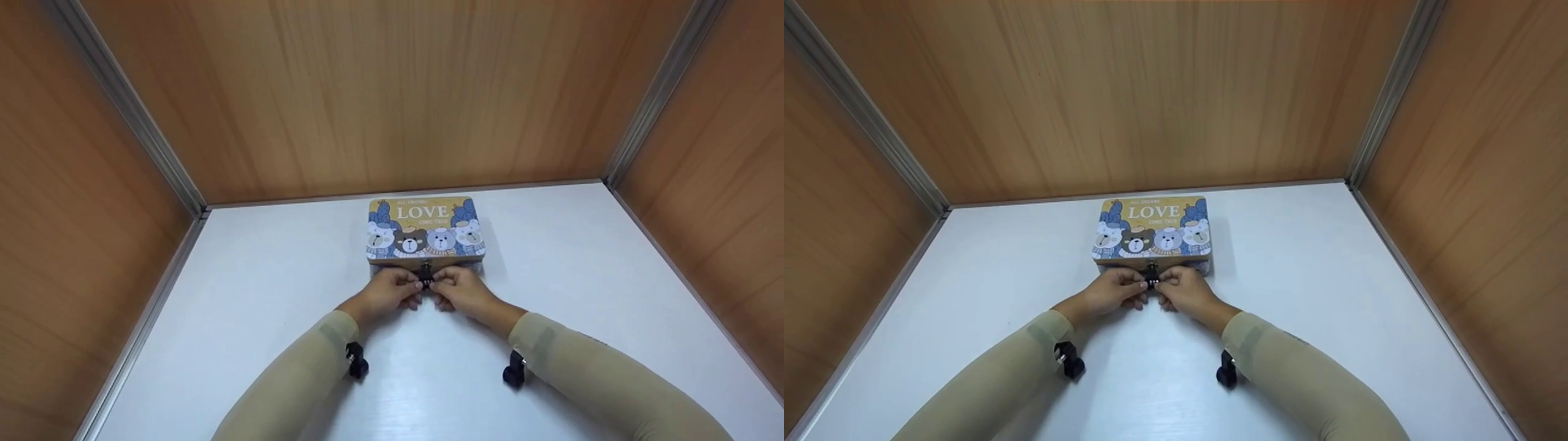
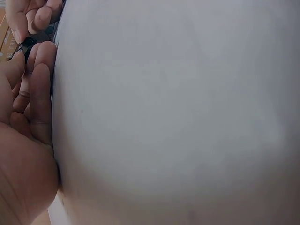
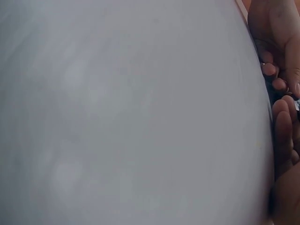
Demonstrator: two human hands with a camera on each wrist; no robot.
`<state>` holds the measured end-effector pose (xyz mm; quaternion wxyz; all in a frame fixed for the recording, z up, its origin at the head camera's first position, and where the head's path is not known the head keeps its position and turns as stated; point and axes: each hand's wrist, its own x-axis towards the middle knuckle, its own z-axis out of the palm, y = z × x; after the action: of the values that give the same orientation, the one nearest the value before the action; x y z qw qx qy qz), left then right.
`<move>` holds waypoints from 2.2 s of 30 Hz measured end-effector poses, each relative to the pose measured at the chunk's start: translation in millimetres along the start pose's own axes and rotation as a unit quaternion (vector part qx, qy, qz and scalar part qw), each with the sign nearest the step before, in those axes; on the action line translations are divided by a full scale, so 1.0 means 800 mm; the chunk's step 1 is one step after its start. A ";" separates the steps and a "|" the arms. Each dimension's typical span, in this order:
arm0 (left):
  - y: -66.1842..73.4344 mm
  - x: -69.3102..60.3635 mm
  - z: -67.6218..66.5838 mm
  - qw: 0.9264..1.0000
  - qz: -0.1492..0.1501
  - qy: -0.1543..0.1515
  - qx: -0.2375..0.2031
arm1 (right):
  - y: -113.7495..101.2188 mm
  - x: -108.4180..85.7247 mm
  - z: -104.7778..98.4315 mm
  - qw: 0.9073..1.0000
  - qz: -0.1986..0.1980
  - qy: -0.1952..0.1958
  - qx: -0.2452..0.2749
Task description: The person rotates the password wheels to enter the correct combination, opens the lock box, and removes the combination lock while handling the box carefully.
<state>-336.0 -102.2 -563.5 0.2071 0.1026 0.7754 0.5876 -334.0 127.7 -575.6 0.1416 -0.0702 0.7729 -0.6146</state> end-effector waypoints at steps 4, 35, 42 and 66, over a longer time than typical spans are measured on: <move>-0.001 -0.002 -0.002 1.000 -0.002 0.001 0.008 | -0.002 0.000 0.003 1.000 0.002 0.000 0.002; -0.001 0.001 -0.001 1.000 0.000 0.002 0.010 | 0.001 0.001 -0.002 1.000 -0.013 -0.023 -0.008; -0.002 0.002 0.002 1.000 0.001 0.003 -0.006 | 0.001 0.001 0.000 0.999 -0.023 -0.026 -0.007; -0.001 0.002 0.001 1.000 0.007 0.001 0.000 | -0.001 0.001 -0.001 0.999 0.010 -0.008 0.032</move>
<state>-336.9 -101.3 -564.4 0.2027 0.1075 0.7747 0.5892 -334.8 128.0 -574.7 0.1563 -0.0632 0.7523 -0.6368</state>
